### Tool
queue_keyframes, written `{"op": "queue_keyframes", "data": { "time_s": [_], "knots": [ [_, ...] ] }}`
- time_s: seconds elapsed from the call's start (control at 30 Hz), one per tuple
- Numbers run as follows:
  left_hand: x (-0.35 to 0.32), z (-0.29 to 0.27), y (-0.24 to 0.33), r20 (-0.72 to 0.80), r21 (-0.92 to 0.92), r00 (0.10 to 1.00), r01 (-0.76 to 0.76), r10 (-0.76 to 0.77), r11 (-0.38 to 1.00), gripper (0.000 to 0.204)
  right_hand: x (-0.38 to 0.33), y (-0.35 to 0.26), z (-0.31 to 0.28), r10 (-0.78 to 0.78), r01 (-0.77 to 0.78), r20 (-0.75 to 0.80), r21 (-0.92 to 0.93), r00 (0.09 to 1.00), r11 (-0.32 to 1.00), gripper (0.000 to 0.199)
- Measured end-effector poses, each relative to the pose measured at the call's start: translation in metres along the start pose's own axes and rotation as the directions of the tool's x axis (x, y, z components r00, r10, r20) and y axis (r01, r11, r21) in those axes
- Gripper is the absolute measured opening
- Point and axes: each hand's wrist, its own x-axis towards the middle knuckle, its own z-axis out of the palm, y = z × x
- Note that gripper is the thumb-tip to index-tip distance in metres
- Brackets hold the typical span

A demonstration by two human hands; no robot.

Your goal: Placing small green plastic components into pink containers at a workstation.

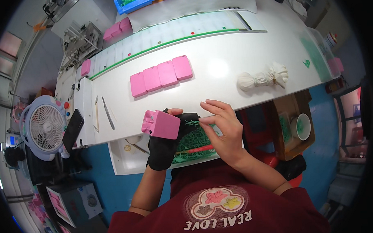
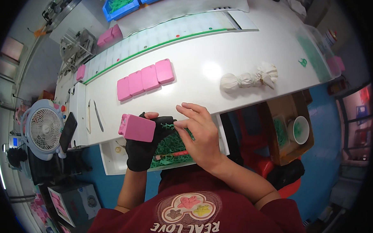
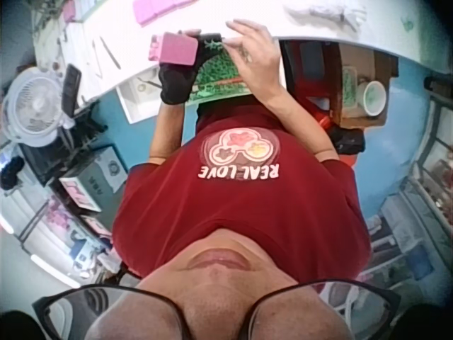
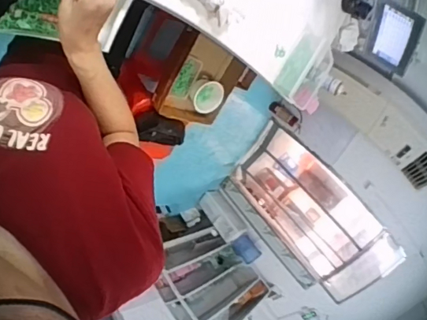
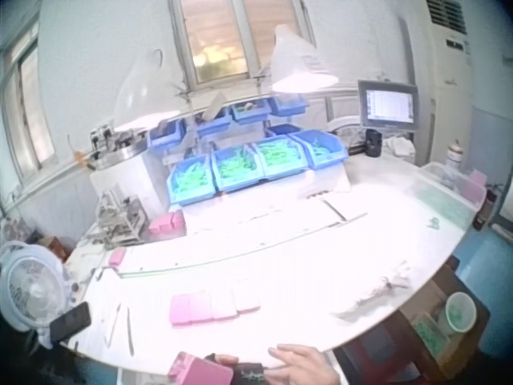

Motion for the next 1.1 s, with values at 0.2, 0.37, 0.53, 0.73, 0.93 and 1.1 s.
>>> {"op": "queue_keyframes", "data": {
  "time_s": [0.2,0.37,0.53,0.73,0.93,1.1],
  "knots": [
    [0.015,-0.011,0.003,0.001,-0.220,0.998,0.067,-0.068,0.973,0.032,0.015,-0.001,0.004,-0.034,0.034,0.008,-0.035,0.999,0.999,0.014],
    [0.017,-0.030,-0.001,0.000,-0.207,0.999,0.037,-0.038,0.978,0.024,0.050,-0.008,-0.003,-0.152,0.151,-0.008,-0.071,0.988,0.986,0.015],
    [0.028,-0.043,-0.007,-0.147,-0.114,0.989,-0.023,0.006,0.993,0.028,0.168,0.010,-0.016,-0.413,0.357,-0.136,-0.311,0.901,0.881,0.015],
    [0.030,-0.047,-0.009,-0.135,-0.247,0.990,-0.060,0.026,0.967,0.013,0.325,0.066,0.012,-0.451,0.344,-0.254,-0.373,0.855,0.862,0.003],
    [0.029,-0.058,-0.012,-0.080,-0.242,0.997,0.001,-0.020,0.970,0.015,0.425,0.104,0.065,-0.252,0.070,-0.327,-0.479,0.911,0.875,0.009],
    [0.030,-0.051,-0.007,-0.088,-0.203,0.996,0.015,-0.034,0.979,0.030,0.470,0.132,0.068,-0.028,0.049,0.040,-0.802,0.999,0.595,0.016]
  ]
}}
